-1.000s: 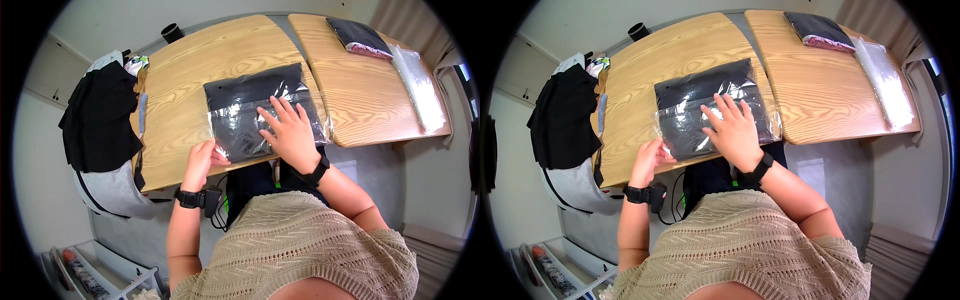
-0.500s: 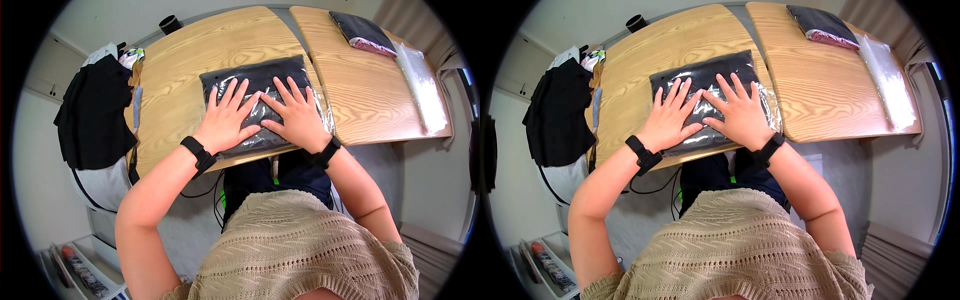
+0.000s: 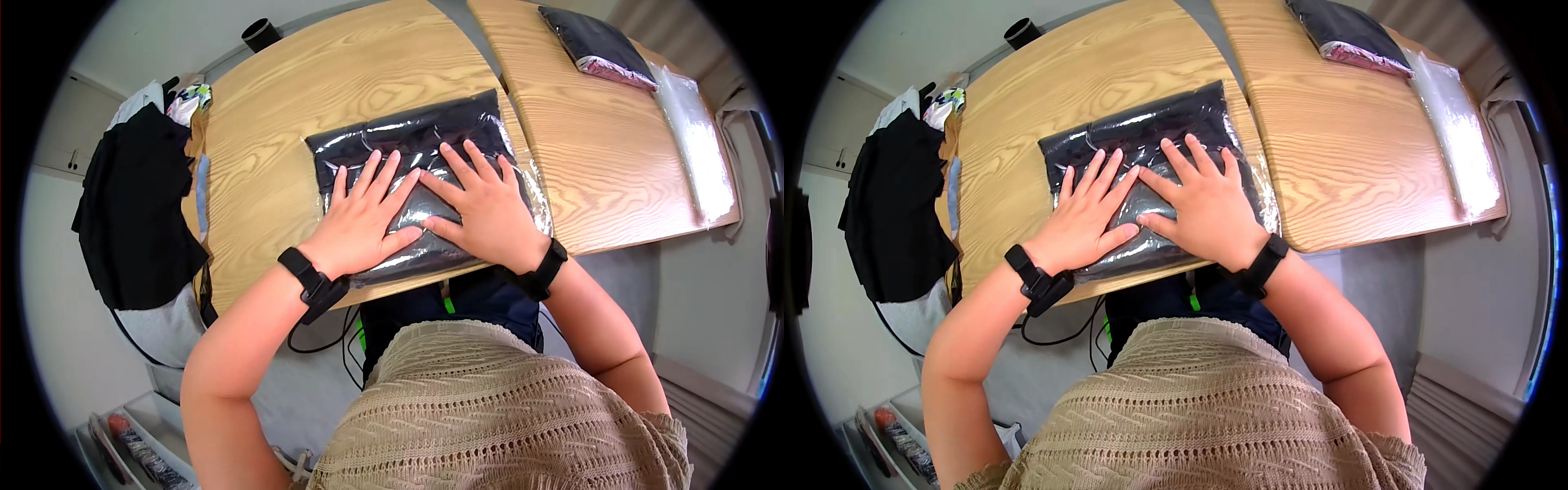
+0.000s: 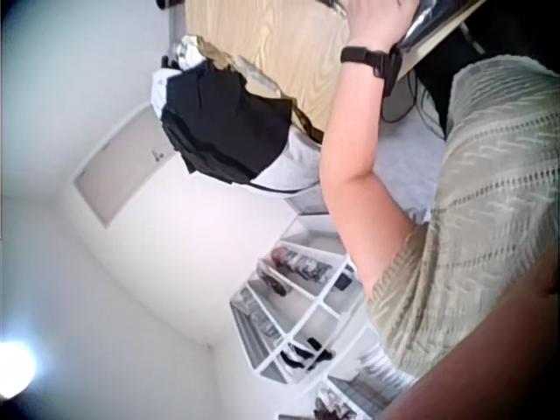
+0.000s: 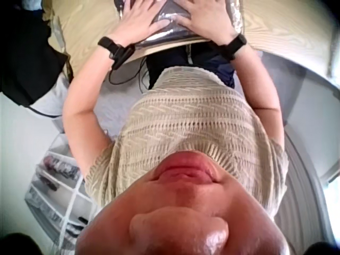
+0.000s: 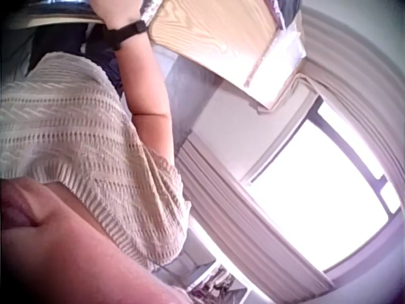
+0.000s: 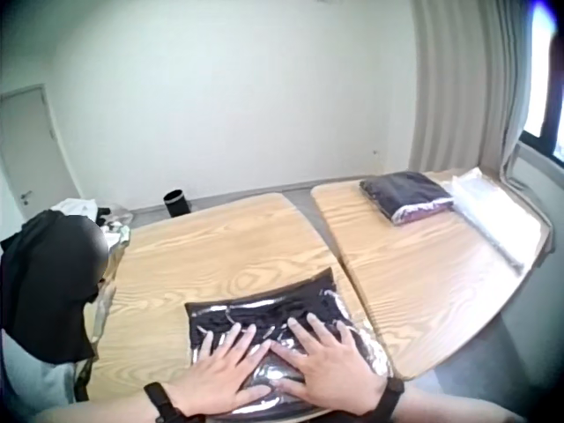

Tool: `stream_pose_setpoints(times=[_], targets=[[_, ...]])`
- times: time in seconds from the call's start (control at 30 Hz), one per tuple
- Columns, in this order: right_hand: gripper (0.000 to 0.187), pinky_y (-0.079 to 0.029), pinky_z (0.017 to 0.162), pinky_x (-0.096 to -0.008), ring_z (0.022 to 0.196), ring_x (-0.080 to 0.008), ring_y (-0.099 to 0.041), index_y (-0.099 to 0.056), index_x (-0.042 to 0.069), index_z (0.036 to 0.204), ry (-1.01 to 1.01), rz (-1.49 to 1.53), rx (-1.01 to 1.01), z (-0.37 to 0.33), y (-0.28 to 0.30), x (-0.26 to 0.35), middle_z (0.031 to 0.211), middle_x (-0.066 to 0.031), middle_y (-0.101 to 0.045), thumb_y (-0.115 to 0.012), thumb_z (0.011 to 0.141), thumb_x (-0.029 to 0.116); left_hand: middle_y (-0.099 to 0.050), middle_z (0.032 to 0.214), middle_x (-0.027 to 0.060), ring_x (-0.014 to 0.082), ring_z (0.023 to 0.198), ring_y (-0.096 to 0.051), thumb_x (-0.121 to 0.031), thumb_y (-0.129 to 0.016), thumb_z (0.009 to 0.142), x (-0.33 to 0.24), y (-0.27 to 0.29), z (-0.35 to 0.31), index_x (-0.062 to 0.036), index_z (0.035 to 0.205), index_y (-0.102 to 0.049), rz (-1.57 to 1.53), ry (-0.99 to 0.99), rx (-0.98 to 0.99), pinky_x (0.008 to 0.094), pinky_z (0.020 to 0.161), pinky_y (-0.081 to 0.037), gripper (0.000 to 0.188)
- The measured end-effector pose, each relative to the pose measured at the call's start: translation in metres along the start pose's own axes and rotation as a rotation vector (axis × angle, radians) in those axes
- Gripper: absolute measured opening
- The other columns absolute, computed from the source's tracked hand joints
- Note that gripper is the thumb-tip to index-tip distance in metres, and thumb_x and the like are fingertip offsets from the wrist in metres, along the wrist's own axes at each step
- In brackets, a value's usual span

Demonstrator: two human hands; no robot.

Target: Folding and packaging navy and black pants into plastic bags on a wooden table.

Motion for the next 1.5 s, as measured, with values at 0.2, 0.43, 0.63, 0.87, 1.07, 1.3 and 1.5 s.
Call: stream_pose_setpoints(times=[0.2,0.43,0.63,0.87,1.07,1.3,1.5], targets=[[0.055,-0.027,0.103,-0.0606,0.134,-0.0357,-0.032,-0.051,0.026,0.132,0.002,-0.028,0.003,0.0,0.0,0.0,0.142,-0.0139,-0.04,-0.051,0.087,0.055,-0.012,0.154,0.017,0.0365,0.143,-0.008,-0.053,-0.044,0.091,0.0,-0.002,0.003,-0.0136,0.148,-0.022,-0.012,-0.007,0.038,0.0599,0.11,-0.009,0.073],[0.055,-0.025,0.104,-0.0603,0.135,-0.0351,-0.031,-0.052,0.026,0.132,0.003,-0.052,-0.018,-0.003,-0.003,-0.002,0.142,-0.0142,-0.04,-0.05,0.086,0.057,-0.012,0.154,0.0175,0.0354,0.143,-0.007,-0.055,-0.041,0.092,-0.001,-0.006,0.003,-0.0138,0.148,-0.021,0.025,-0.011,0.039,0.0586,0.111,-0.007,0.072],[0.054,-0.023,0.106,-0.0588,0.136,-0.0333,-0.03,-0.054,0.017,0.129,-0.044,-0.036,-0.114,-0.01,0.016,0.007,0.141,-0.016,-0.041,-0.055,0.086,0.049,-0.01,0.155,0.0158,0.0335,0.144,-0.007,-0.055,-0.04,0.092,0.002,-0.01,0.001,-0.0145,0.149,-0.02,0.003,0.03,0.096,0.0587,0.111,-0.009,0.072],[0.047,-0.025,0.106,-0.0542,0.129,-0.03,-0.04,-0.057,0.014,0.125,0.015,0.002,-0.201,-0.029,0.006,0.035,0.135,-0.0154,-0.048,-0.055,0.088,0.043,-0.014,0.154,0.0151,0.0337,0.143,-0.009,-0.05,-0.049,0.091,0.009,0.022,-0.006,-0.0173,0.147,-0.027,-0.104,-0.026,-0.146,0.0534,0.113,-0.01,0.068],[0.053,-0.021,0.108,-0.0546,0.134,-0.0301,-0.034,-0.055,0.021,0.13,0.022,-0.115,-0.122,-0.021,0.011,0.027,0.138,-0.0142,-0.046,-0.05,0.088,0.053,-0.016,0.154,0.017,0.0366,0.142,-0.012,-0.055,-0.049,0.088,-0.001,0.009,-0.032,-0.018,0.146,-0.03,0.042,-0.043,-0.056,0.0573,0.111,-0.013,0.071],[0.053,-0.026,0.103,-0.0616,0.134,-0.0378,-0.03,-0.056,0.027,0.128,-0.009,-0.06,-0.072,-0.018,0.004,-0.002,0.144,-0.0122,-0.039,-0.054,0.084,0.056,-0.011,0.154,0.0178,0.041,0.141,-0.009,-0.059,-0.055,0.082,0.007,0.0,-0.025,-0.0218,0.146,-0.029,-0.005,0.031,0.029,0.0611,0.109,-0.011,0.079],[0.052,-0.028,0.101,-0.0632,0.133,-0.0387,-0.03,-0.056,0.026,0.128,-0.034,-0.045,-0.008,-0.013,0.003,-0.001,0.142,-0.0128,-0.039,-0.056,0.084,0.055,-0.009,0.154,0.018,0.0424,0.141,-0.005,-0.056,-0.059,0.081,0.011,-0.008,-0.021,-0.0214,0.145,-0.031,-0.054,0.008,0.051,0.0641,0.108,-0.012,0.078]])
Point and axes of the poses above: each hand's wrist, its own z-axis towards the middle knuckle, its own y-axis out of the back of the hand, x = y × z, the point moved 8 cm from there along z, towards the middle knuckle
